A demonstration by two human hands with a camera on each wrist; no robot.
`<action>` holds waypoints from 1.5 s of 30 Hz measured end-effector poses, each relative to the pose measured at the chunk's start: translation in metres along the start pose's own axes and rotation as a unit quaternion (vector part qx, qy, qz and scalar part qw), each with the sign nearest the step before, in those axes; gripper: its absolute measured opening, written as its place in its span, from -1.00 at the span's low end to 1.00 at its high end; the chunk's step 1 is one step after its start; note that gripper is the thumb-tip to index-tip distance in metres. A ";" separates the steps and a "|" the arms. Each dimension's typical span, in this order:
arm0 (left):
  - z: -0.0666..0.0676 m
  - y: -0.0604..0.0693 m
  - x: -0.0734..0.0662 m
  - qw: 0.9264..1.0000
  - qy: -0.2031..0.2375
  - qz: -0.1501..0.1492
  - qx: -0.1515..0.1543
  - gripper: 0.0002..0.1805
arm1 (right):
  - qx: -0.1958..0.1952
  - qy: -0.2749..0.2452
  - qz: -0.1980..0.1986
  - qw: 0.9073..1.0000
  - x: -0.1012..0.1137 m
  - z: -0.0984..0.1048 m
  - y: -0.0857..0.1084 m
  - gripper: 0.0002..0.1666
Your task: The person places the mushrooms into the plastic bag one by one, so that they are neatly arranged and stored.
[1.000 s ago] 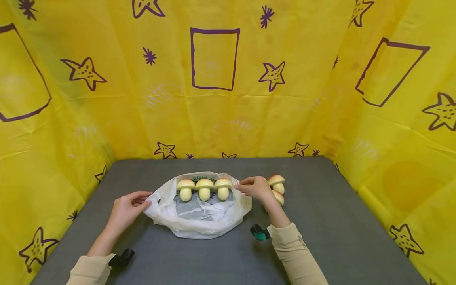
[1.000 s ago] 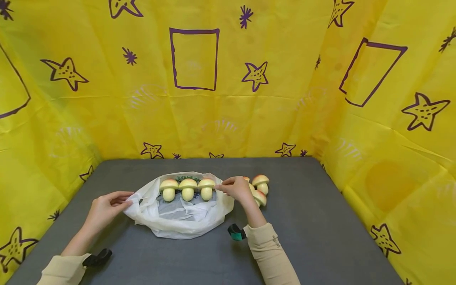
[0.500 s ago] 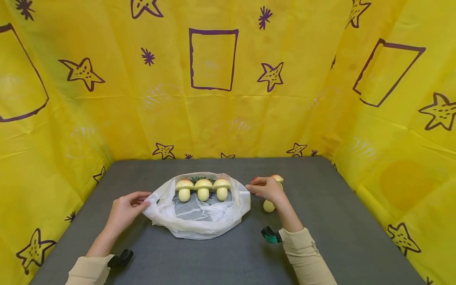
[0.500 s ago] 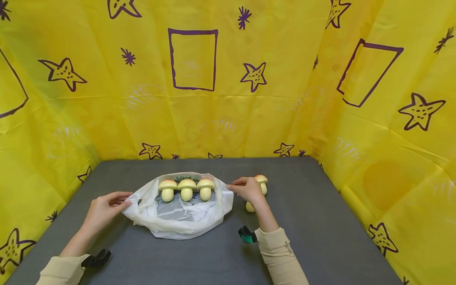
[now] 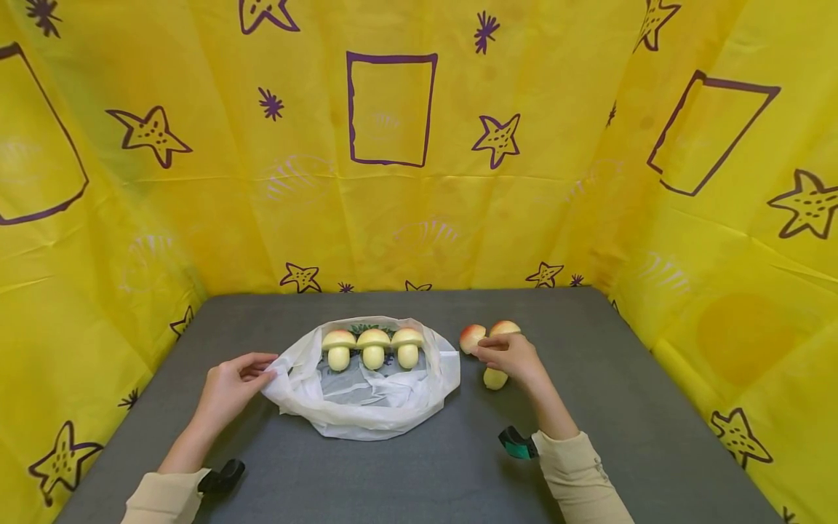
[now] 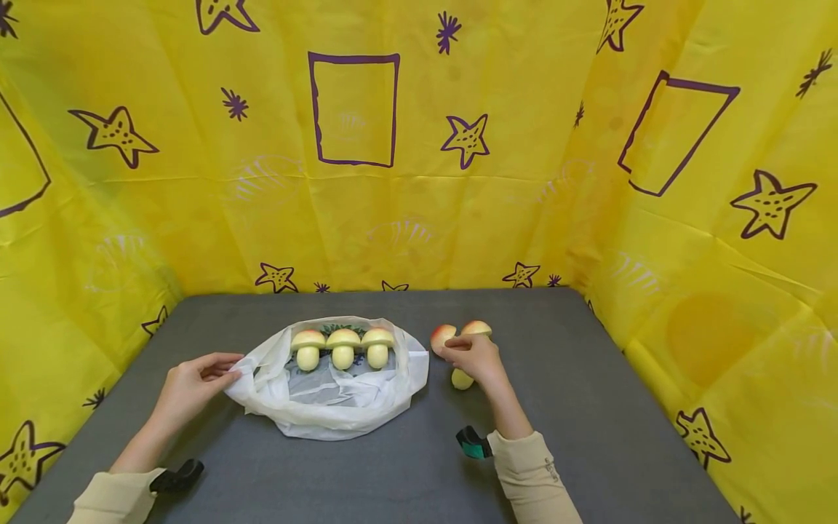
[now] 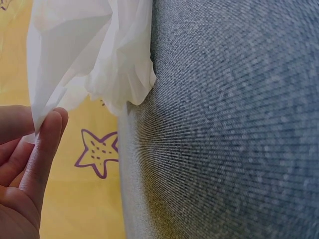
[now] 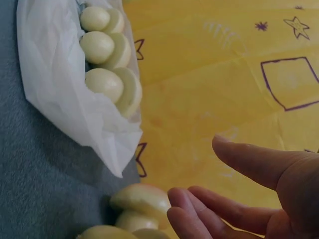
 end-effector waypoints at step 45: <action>-0.002 0.001 0.003 1.000 0.003 -0.008 -0.003 -0.75 | 0.011 0.025 -0.058 0.998 -0.066 0.023 0.032 -0.47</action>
Point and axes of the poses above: each hand's wrist, its own y-axis away from the middle knuckle, its own z-axis out of the back of the hand, x = y × z, the point moved 3 cm from there along -y, towards the middle knuckle, and after that the axes turned 13 degrees about y, right-handed, at the moved point
